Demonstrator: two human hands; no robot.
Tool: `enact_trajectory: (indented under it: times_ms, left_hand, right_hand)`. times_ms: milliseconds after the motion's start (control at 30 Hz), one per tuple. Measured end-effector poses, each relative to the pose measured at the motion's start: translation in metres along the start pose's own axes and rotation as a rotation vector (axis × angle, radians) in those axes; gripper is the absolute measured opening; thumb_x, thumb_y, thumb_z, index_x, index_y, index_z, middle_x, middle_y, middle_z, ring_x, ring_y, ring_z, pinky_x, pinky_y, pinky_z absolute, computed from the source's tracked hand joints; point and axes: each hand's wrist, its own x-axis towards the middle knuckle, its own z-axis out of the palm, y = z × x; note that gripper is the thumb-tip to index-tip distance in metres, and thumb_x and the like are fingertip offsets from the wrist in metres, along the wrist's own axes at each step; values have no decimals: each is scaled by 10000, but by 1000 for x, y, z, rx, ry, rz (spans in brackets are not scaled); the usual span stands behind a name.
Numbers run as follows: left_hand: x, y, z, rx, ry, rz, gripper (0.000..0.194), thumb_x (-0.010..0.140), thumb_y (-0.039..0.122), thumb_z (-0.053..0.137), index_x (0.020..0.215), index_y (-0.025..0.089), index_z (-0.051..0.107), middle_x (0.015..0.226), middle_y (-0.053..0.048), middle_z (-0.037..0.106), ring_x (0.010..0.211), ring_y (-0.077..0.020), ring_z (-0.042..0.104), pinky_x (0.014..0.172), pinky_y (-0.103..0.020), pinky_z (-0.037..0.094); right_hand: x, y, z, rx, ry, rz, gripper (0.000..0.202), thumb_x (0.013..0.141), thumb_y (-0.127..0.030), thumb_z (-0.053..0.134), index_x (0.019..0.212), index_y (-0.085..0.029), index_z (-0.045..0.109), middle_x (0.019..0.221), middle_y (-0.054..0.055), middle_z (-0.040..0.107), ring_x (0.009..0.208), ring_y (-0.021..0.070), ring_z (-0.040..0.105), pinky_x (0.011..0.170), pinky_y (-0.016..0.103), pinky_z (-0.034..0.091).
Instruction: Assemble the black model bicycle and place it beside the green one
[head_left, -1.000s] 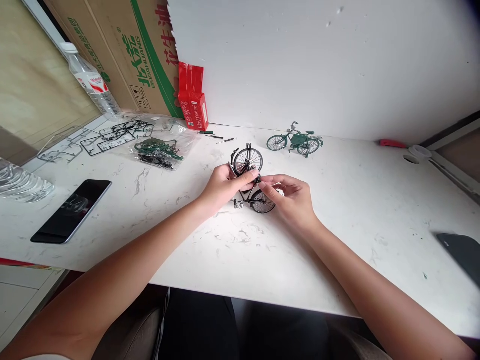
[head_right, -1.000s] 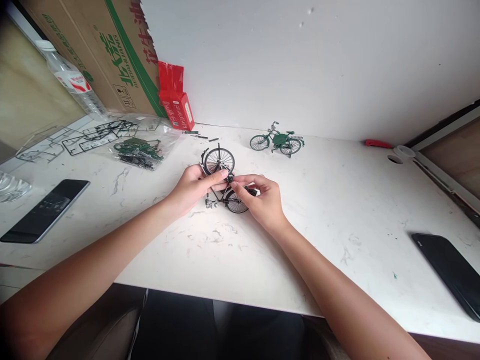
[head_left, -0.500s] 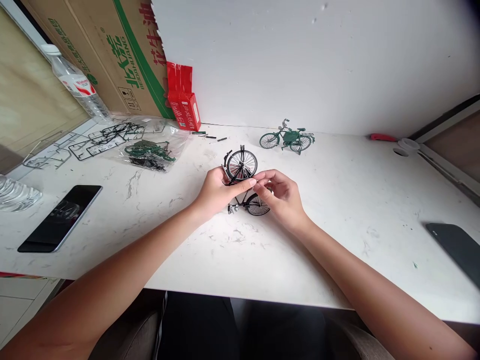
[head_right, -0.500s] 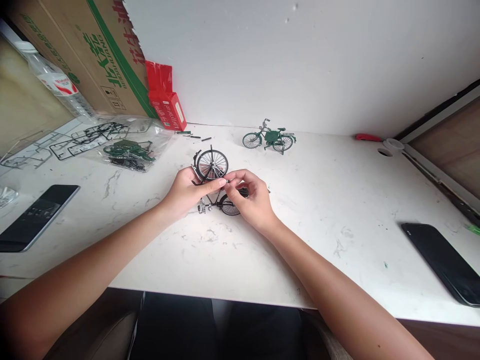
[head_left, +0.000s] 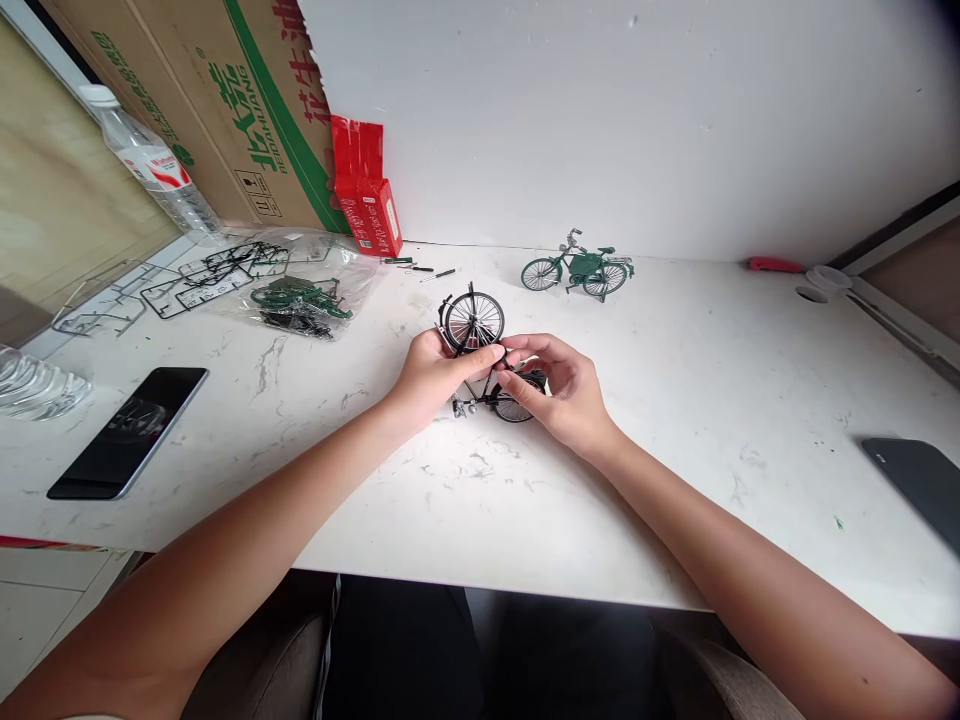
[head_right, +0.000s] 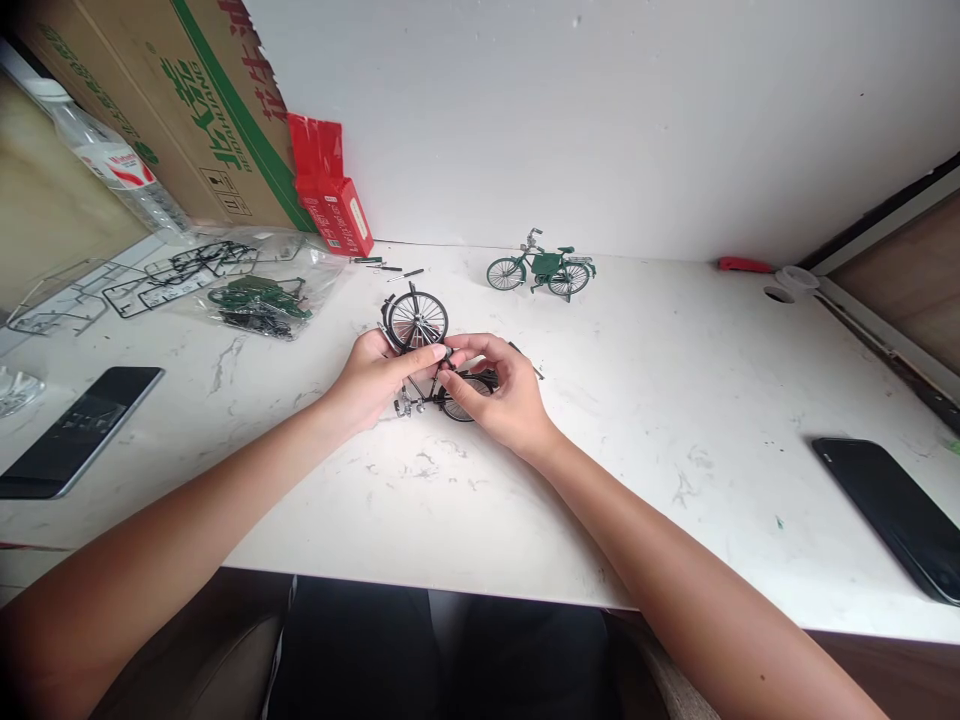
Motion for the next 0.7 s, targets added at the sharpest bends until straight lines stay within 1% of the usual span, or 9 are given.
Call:
enact_trajectory:
  times_ms: [100,167,267,400,500,600,700]
  left_hand:
    - [1,-1,0,50,26,109,345,758,359,994,922,148,776,935,-86,825,1022,-266,803,968,-416,644]
    - [1,-2,0,61,15,127,350,755,371,996,916,145,784,944,-95,829,1005,-271,808,961,-426,647]
    - [1,-2,-1,65,-14,123,365,759,397,992,931,133,809,975,-119,840,1003,-286,815,960,-440,649]
    - [1,-3,-1,58,-4,124,378,757,407,994,948,126,829,1007,-125,843,1009,-285,818,999,-454,647]
    - [2,-4,-1,-1,13,120,351,765,382,992,936,127,822,1022,-119,841,1027,-280,820,1060,-477,640]
    - [3,-3,0,-76,12,100,307,803,358,963,948,129,817,1035,-122,840,1038,-283,825,1089,-499,636]
    - [3,-2,1,-105,11,87,285,816,342,951,946,129,813,1042,-128,840,1040,-286,827,1104,-510,632]
  right_hand:
    - [0,2,0,20,14,-15,377,873,-356,887,1210,-248,755,1013,41,782,993,227,746,944,437,605]
    - [0,2,0,8,18,-25,357,876,-363,891,1191,-246,768,1035,47,793,1004,229,749,938,435,603]
    - [-1,3,0,-55,34,-56,266,902,-355,875,1138,-248,816,1079,63,813,1034,235,744,926,434,595]
    - [-2,3,0,-120,85,-118,199,917,-320,860,1110,-269,858,1000,57,821,1016,245,732,894,441,597]
    - [-2,3,0,-165,134,-150,158,931,-325,849,1081,-285,876,953,54,820,978,248,717,858,442,604]
    - [-3,5,0,-189,183,-150,142,942,-334,844,1070,-285,880,951,53,821,956,242,706,844,436,605]
    - [-2,8,0,-169,189,-142,145,939,-322,849,1073,-276,880,964,54,824,948,234,705,839,424,599]
